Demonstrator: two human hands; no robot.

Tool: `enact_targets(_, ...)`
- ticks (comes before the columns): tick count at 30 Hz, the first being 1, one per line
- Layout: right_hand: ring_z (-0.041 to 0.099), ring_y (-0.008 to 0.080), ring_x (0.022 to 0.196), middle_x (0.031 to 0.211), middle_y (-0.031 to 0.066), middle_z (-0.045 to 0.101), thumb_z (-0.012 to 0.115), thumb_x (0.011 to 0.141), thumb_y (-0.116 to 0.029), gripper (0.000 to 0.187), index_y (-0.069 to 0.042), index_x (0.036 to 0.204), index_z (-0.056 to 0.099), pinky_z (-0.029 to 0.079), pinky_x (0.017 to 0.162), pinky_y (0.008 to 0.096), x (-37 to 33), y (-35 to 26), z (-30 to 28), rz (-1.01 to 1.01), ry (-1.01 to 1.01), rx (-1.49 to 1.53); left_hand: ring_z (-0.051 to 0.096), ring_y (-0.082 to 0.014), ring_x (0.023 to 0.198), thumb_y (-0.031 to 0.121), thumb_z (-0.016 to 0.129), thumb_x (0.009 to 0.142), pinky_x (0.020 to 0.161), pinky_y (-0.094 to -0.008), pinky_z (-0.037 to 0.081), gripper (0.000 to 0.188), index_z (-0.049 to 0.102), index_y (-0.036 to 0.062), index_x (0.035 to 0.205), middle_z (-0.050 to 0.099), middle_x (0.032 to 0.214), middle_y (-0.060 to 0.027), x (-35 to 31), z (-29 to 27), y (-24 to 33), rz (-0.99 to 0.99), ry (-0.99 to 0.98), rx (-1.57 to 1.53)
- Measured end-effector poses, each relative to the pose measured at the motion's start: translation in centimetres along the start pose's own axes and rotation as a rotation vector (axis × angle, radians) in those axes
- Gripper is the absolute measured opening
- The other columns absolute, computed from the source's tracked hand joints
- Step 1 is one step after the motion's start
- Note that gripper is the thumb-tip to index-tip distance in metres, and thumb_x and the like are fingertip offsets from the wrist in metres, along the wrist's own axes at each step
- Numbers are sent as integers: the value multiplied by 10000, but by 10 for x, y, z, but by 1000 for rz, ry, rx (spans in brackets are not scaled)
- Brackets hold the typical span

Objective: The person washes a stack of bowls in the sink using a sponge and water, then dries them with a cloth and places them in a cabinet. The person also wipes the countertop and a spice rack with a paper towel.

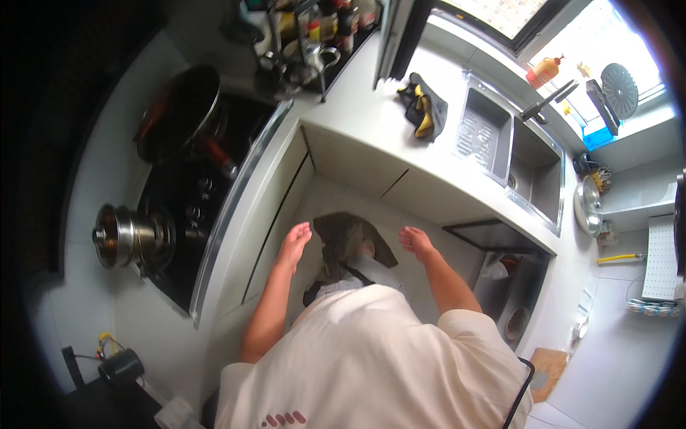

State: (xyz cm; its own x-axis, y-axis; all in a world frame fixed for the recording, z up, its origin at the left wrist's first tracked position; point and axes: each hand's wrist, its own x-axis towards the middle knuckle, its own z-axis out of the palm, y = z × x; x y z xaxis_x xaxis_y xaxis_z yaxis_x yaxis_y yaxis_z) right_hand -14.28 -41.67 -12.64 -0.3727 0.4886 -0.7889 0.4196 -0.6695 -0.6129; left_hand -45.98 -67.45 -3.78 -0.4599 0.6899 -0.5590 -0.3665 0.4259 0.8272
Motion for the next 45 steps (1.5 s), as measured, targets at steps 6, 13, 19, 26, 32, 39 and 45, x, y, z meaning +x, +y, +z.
enact_targets(6,615,198,1032,1173,42,638,561,972,-354,390,-90,1259,560,492,879,381,39,-32,-60,-61,91,44,504,-151,1201,294,623,916,1053,-384,325,500,494,175,1384,531,1373,-32,49,51,38,-58,-17,108)
enact_targets(13,618,134,965,1185,41,648,548,986,-312,387,-87,1301,541,507,792,303,31,-50,-97,-181,147,272,535,-161,1193,125,602,935,1021,-294,419,401,536,39,1320,583,1274,-92,97,164,108,12,-239,266)
enact_targets(19,617,112,955,1173,29,653,550,993,-294,352,-112,1295,558,500,792,280,-8,-67,-84,-248,141,380,526,-167,1214,94,571,949,1050,-309,402,371,545,48,1316,592,1274,-79,136,235,152,191,-529,388)
enact_targets(26,610,110,975,1170,33,653,541,996,-274,344,-96,1290,565,492,823,278,-36,-102,-70,-349,224,400,608,-202,1083,105,618,893,951,-322,475,368,584,45,1255,623,1210,-100,229,273,177,527,-588,410)
enact_targets(32,606,106,989,1172,25,648,538,998,-275,348,-87,1289,563,482,841,272,-30,-148,-52,-335,289,378,494,-319,1217,120,647,839,1047,-409,405,336,619,70,1170,538,1254,-153,293,288,226,973,-433,700)
enact_targets(39,592,101,987,1176,36,652,552,992,-274,356,-84,1292,563,458,846,253,-16,-190,-21,-321,266,431,37,-481,1460,499,667,826,1182,-518,134,918,182,227,1556,48,1625,-160,350,321,220,706,-517,1201)
enact_targets(45,592,104,989,1182,40,653,552,991,-267,345,-86,1285,570,462,844,258,-21,-185,-25,-298,281,438,-54,-501,1451,555,661,809,1155,-605,69,930,157,318,1553,-85,1626,-131,315,313,189,915,-478,1481)
